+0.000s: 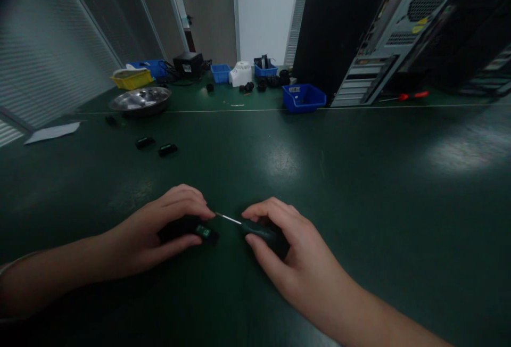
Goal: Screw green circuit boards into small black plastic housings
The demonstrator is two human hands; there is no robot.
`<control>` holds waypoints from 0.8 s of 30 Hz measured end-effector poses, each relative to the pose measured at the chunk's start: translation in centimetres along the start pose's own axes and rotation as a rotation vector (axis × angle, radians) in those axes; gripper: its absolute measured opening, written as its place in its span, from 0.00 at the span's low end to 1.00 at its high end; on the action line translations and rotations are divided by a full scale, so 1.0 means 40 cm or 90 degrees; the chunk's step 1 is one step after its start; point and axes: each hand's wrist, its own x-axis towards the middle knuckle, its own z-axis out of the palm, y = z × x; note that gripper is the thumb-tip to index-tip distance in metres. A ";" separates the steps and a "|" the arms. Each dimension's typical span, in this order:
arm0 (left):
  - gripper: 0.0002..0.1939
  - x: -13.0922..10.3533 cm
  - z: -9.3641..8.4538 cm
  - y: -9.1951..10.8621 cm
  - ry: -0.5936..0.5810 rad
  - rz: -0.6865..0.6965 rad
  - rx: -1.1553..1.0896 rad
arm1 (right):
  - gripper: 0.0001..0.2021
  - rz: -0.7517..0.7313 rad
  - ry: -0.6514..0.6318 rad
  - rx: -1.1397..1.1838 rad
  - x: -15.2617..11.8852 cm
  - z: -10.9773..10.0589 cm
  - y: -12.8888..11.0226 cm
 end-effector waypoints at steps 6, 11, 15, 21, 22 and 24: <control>0.08 0.003 -0.005 0.003 -0.013 -0.036 0.008 | 0.09 -0.003 -0.060 -0.038 -0.004 -0.002 -0.001; 0.07 0.007 -0.004 0.002 -0.005 -0.036 0.013 | 0.08 -0.009 -0.064 -0.030 -0.003 -0.004 -0.003; 0.06 0.007 -0.005 -0.001 0.001 -0.036 0.008 | 0.08 -0.012 -0.067 -0.033 -0.002 -0.003 -0.006; 0.07 0.004 -0.007 -0.001 0.000 -0.022 0.003 | 0.08 -0.007 -0.077 -0.035 -0.003 -0.004 -0.008; 0.07 0.004 -0.007 0.000 -0.001 -0.020 0.002 | 0.08 -0.006 -0.077 -0.035 -0.003 -0.004 -0.008; 0.07 0.005 -0.008 0.002 -0.006 -0.016 0.001 | 0.09 -0.008 -0.081 -0.037 -0.003 -0.004 -0.008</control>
